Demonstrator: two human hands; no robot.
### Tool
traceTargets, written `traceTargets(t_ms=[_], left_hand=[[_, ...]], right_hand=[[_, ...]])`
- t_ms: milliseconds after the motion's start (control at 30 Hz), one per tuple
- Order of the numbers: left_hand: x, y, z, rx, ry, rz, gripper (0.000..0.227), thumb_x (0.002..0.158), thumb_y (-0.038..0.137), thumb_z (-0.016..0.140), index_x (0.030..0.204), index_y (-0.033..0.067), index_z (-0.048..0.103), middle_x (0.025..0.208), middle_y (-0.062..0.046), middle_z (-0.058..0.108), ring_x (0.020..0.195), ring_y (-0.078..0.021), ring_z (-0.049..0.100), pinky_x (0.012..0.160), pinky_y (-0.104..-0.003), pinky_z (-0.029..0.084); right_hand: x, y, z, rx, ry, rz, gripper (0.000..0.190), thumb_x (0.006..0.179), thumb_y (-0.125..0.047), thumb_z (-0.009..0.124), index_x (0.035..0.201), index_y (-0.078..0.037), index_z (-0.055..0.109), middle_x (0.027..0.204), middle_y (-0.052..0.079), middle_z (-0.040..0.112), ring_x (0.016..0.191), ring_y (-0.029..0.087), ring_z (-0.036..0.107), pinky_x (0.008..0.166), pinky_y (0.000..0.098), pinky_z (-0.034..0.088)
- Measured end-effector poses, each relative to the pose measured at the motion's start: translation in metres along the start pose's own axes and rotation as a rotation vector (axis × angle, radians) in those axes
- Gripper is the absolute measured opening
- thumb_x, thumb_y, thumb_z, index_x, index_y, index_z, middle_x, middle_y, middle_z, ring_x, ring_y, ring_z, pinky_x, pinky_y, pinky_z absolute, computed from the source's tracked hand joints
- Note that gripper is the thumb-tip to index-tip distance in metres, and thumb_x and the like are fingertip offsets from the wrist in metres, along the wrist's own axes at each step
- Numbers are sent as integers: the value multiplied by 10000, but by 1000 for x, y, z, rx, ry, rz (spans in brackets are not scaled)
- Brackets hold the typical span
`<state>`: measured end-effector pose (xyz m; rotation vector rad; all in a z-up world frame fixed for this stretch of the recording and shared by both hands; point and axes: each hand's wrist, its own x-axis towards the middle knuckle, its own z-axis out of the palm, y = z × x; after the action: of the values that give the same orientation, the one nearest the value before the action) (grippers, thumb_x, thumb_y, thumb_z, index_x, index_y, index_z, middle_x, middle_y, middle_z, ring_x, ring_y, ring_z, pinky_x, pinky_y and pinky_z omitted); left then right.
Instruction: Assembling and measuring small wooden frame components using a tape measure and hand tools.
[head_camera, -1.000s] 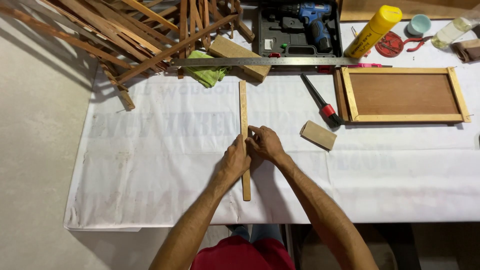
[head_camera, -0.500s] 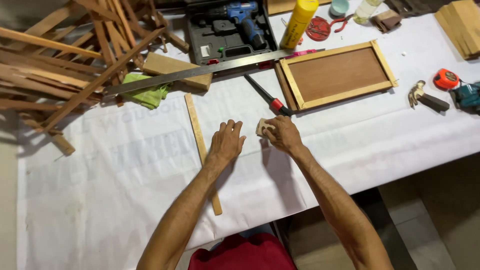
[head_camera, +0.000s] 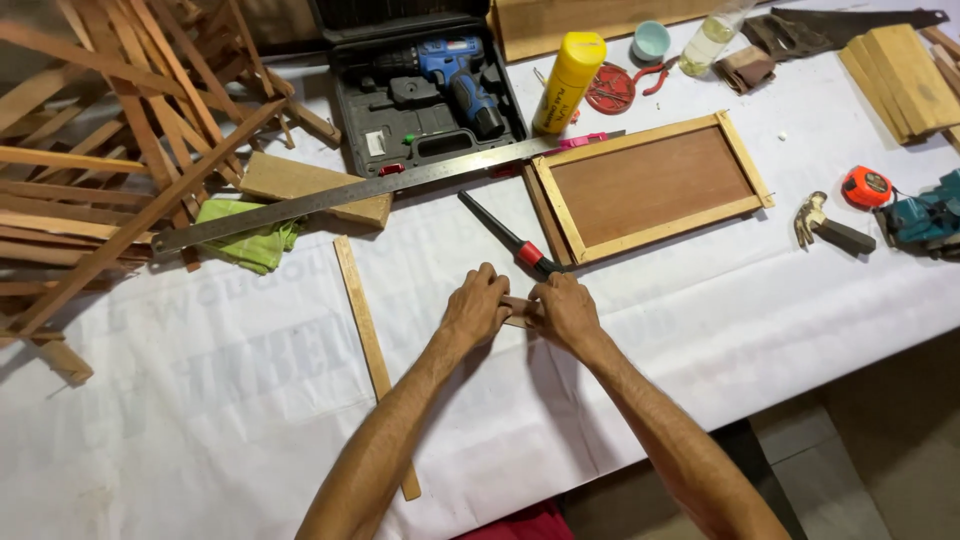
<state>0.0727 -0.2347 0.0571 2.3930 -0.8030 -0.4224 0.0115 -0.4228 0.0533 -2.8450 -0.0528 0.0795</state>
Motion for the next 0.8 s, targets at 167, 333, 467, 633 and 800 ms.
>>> traceTargets(t_ms=[167,333,467,633,800], left_hand=[[-11,-32,-19,-61,113,5,169,869,6,669,1009,77,609,958,-91,641,879,-289,645,753,-432,588],[-47,-52,-71,-160,281,-81,160,880,-34,637,1029,20,618,882,-160,718,814,-354,716,710,-473,584],[-86,-84,-78,-200,447,-60,290,896,-17,619,1166,40,708,1043,-195,748,947,-363,745,837,-437,615],[-133,-109,-77,-175,607,-10,354,887,-49,580,1227,-32,678,1209,-231,725,1089,-379,722,954,-421,599],[-171,-131,-59,-24,634,-58,366,967,-42,555,1328,-84,602,1362,-264,630,1247,-403,640,1027,-409,562]], right_hand=[[40,-19,-18,137,-114,-109,208,822,-227,845,904,-92,709,836,87,689,819,270,664,697,444,552],[65,-84,-48,315,-199,-234,158,891,-145,749,988,-56,662,753,103,708,682,278,700,603,433,550],[80,-126,-27,286,-165,-428,149,943,-97,680,1086,-54,688,853,139,746,733,328,723,648,446,568],[85,-172,-3,295,-111,-625,234,966,-83,652,1189,-65,720,1044,151,774,896,340,748,780,435,605],[76,-194,29,168,-79,-756,427,867,-17,656,1290,-54,693,1262,112,729,1136,305,693,930,416,587]])
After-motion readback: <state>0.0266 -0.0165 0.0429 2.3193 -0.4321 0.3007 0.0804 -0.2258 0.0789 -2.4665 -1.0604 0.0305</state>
